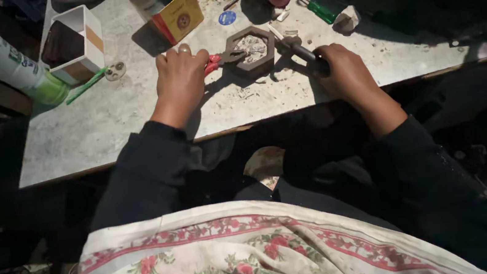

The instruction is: The person uses pliers and a hammer to repeatedly strike and shape a small white plastic electrical component on a cluttered workbench. The person also opens a small tin and handles a brown leather pouch during the process.

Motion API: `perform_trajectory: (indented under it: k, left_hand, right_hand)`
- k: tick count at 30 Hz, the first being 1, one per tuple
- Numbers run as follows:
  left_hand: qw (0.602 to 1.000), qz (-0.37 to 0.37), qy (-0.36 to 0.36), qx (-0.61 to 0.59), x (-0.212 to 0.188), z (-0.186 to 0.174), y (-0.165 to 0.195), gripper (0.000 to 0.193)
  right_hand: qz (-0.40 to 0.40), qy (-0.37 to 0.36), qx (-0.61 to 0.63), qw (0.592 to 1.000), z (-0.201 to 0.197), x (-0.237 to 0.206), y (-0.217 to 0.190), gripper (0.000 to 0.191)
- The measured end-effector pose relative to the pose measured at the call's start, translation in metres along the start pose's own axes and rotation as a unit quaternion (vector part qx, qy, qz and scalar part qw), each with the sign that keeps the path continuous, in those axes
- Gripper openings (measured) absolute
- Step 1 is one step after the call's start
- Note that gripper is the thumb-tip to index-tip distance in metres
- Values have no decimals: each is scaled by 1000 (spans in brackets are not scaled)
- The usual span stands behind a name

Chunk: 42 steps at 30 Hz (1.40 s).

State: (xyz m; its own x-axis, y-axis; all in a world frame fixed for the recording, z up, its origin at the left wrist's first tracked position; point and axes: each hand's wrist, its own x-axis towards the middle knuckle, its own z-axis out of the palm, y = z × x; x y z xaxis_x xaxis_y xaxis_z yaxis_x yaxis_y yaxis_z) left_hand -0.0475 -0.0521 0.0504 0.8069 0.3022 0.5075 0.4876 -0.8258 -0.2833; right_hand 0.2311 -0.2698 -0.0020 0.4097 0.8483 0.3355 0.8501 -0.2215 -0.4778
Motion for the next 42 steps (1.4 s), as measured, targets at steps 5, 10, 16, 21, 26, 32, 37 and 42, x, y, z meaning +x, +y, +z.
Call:
perform_trajectory:
  k: [5, 10, 16, 21, 26, 32, 37, 42]
  left_hand:
    - [996, 63, 51, 25, 13, 0, -9, 5]
    - [991, 92, 37, 91, 33, 10, -15, 4]
    - [988, 96, 34, 117, 33, 16, -18, 8]
    - [984, 80, 35, 154, 34, 20, -15, 5]
    - [988, 78, 36, 125, 33, 23, -12, 6]
    - [989, 81, 42, 115, 30, 21, -12, 7]
    - [986, 82, 77, 123, 26, 17, -9, 5]
    - [995, 54, 22, 80, 20, 15, -9, 7]
  right_hand:
    - [6, 45, 30, 999, 2, -2, 0, 46]
    - [48, 36, 70, 996, -4, -3, -11, 51]
    - [55, 5, 152, 987, -6, 5, -38, 59]
    - [-112, 158, 145, 970, 16, 27, -61, 66]
    - [-149, 65, 63, 985, 36, 42, -62, 63]
    - [-98, 107, 60, 988, 26, 34, -62, 67]
    - [-141, 35, -6, 989, 10, 36, -71, 61]
    - [-163, 155, 38, 974, 12, 28, -70, 57]
